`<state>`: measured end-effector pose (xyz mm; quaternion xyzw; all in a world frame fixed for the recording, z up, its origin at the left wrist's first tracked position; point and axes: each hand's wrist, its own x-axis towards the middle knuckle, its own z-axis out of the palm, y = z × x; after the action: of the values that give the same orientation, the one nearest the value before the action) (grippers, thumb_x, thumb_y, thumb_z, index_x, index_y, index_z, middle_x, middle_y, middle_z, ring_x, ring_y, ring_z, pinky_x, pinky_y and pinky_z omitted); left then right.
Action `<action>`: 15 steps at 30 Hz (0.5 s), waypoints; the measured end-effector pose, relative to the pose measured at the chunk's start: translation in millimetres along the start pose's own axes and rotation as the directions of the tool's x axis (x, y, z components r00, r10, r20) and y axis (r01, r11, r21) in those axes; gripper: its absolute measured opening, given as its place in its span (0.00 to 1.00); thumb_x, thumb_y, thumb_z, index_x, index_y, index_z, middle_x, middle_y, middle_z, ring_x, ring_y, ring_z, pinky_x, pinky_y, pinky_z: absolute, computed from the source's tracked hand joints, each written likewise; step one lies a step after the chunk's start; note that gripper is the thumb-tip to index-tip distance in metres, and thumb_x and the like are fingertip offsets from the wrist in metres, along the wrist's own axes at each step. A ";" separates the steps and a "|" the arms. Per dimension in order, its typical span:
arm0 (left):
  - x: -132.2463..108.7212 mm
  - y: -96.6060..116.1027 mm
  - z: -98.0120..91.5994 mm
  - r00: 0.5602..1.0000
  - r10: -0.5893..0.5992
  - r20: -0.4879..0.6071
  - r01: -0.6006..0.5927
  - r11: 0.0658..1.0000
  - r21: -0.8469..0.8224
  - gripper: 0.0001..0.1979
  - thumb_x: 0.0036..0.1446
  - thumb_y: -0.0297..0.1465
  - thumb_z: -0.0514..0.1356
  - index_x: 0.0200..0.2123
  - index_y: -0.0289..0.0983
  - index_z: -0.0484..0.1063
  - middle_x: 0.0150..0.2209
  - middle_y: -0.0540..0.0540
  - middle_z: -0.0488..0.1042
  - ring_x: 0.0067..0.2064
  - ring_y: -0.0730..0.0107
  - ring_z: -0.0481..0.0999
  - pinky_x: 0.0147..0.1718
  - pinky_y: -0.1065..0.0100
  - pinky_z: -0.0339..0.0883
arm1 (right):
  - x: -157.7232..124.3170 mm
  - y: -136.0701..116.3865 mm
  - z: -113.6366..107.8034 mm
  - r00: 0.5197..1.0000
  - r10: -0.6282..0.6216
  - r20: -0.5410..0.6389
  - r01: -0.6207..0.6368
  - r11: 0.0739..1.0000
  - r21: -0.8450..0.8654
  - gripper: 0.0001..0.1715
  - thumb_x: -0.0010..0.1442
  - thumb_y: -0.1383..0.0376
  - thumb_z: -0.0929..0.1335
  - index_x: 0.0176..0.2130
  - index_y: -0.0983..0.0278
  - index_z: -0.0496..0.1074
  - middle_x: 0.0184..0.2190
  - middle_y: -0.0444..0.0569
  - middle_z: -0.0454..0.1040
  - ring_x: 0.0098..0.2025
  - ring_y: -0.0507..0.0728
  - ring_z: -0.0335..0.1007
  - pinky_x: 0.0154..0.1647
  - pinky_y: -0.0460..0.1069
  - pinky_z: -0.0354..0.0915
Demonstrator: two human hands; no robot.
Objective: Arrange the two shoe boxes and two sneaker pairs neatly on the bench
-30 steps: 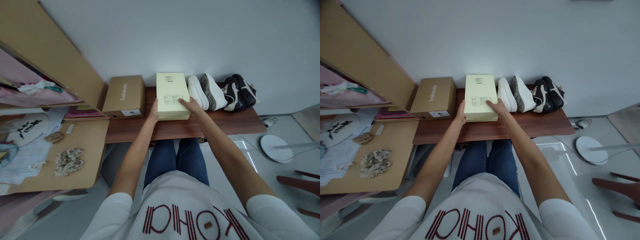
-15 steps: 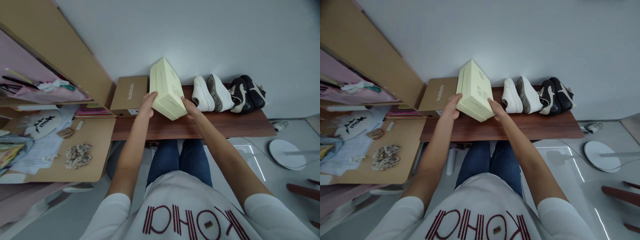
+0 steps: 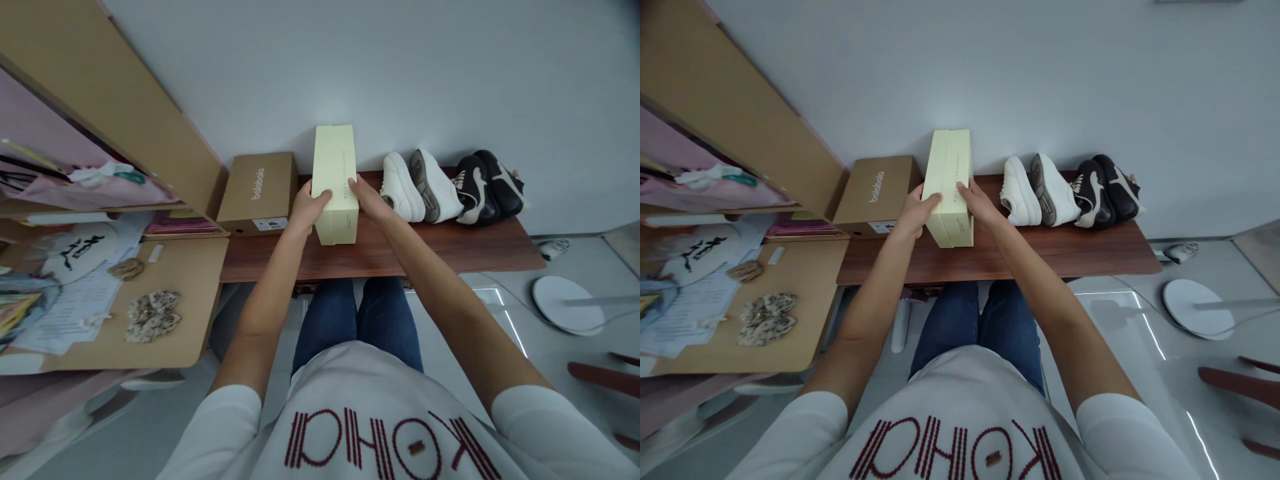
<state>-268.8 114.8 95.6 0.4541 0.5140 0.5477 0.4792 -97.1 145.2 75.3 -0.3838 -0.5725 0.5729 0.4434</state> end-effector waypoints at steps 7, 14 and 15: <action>0.5 -15.2 5.3 0.991 -0.087 0.101 0.109 0.962 -0.249 0.26 0.62 0.48 0.58 0.56 0.38 0.74 0.52 0.41 0.81 0.59 0.51 0.75 0.58 0.55 0.67 | -3.7 0.1 -6.5 0.999 -0.036 0.037 0.037 0.999 -0.029 0.43 0.64 0.46 0.65 0.71 0.52 0.52 0.69 0.46 0.64 0.72 0.67 0.55 0.74 0.69 0.48; 8.5 -44.4 0.4 0.962 -0.237 0.134 0.270 0.887 -0.375 0.27 0.60 0.52 0.57 0.51 0.39 0.77 0.47 0.42 0.83 0.57 0.45 0.77 0.54 0.53 0.69 | -1.4 5.2 -11.7 0.999 -0.041 0.017 0.042 0.996 -0.081 0.49 0.64 0.44 0.63 0.75 0.51 0.40 0.75 0.41 0.50 0.77 0.63 0.38 0.76 0.66 0.36; 9.6 -49.8 -0.5 0.953 -0.265 0.145 0.301 0.877 -0.374 0.26 0.59 0.51 0.58 0.50 0.38 0.77 0.46 0.41 0.83 0.55 0.46 0.78 0.53 0.53 0.70 | -1.8 4.8 -13.2 0.999 -0.033 0.008 0.033 0.996 -0.083 0.50 0.64 0.44 0.63 0.75 0.52 0.38 0.76 0.41 0.48 0.78 0.62 0.35 0.76 0.65 0.35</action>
<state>-267.6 124.9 45.9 0.2930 0.4329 0.5425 0.6577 -84.4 147.9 69.7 -0.3904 -0.6036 0.5425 0.4346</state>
